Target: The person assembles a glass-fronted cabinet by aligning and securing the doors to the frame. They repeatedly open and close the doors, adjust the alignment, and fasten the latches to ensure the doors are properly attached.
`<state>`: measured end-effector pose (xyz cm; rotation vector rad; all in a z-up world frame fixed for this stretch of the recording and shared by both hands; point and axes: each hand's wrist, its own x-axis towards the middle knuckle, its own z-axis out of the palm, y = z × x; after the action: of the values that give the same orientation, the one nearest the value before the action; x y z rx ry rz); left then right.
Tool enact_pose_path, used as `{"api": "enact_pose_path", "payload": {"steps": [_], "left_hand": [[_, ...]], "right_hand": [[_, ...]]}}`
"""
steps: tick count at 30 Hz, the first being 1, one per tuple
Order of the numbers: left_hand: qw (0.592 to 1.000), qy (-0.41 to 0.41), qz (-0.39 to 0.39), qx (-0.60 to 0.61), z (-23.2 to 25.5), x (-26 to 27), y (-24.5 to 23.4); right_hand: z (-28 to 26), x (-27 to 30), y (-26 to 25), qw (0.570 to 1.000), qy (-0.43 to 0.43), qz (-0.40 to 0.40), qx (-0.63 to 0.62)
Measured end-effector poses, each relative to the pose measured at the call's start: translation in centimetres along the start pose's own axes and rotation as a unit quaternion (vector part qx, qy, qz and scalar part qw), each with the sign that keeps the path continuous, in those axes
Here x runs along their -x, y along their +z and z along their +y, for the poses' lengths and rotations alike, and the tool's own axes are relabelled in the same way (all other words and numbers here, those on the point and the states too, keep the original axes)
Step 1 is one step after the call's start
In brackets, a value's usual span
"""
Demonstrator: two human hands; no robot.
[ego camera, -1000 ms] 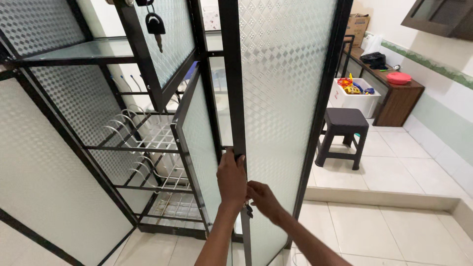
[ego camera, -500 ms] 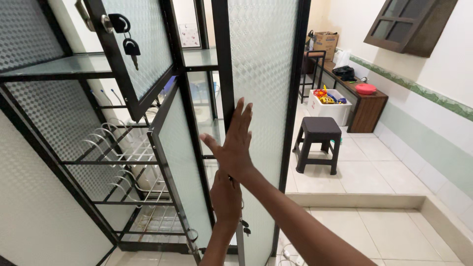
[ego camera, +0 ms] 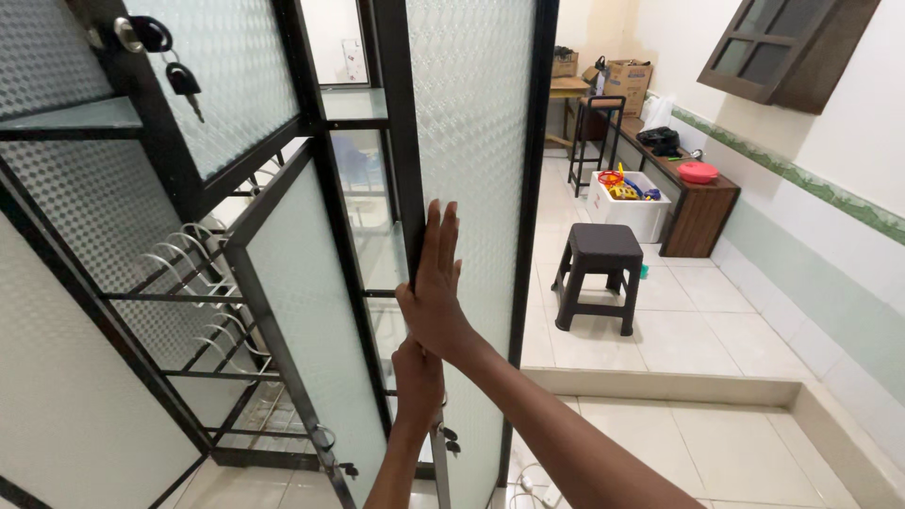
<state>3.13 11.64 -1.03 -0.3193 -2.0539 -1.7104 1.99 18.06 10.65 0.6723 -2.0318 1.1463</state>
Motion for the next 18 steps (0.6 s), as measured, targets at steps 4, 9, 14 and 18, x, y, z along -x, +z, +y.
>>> {"api": "enact_pose_path", "payload": {"steps": [4,9,14,18], "left_hand": [[0.998,0.021,0.045,-0.026,0.7,1.6,2.7],[0.994,0.053,0.067,-0.068,1.8,3.4,5.3],[0.982,0.075,0.086,-0.153,3.2,5.0,8.4],[0.981,0.057,0.078,-0.166,5.1,6.5,10.9]], "right_hand": [[-0.1,1.0,-2.7,0.999,-0.003,-0.016,-0.03],[0.1,2.2,-6.0,0.998,-0.007,-0.022,-0.053],[0.6,3.4,-9.5,0.996,-0.038,-0.026,-0.08],[1.1,4.6,-12.8,0.993,-0.049,-0.034,-0.1]]}}
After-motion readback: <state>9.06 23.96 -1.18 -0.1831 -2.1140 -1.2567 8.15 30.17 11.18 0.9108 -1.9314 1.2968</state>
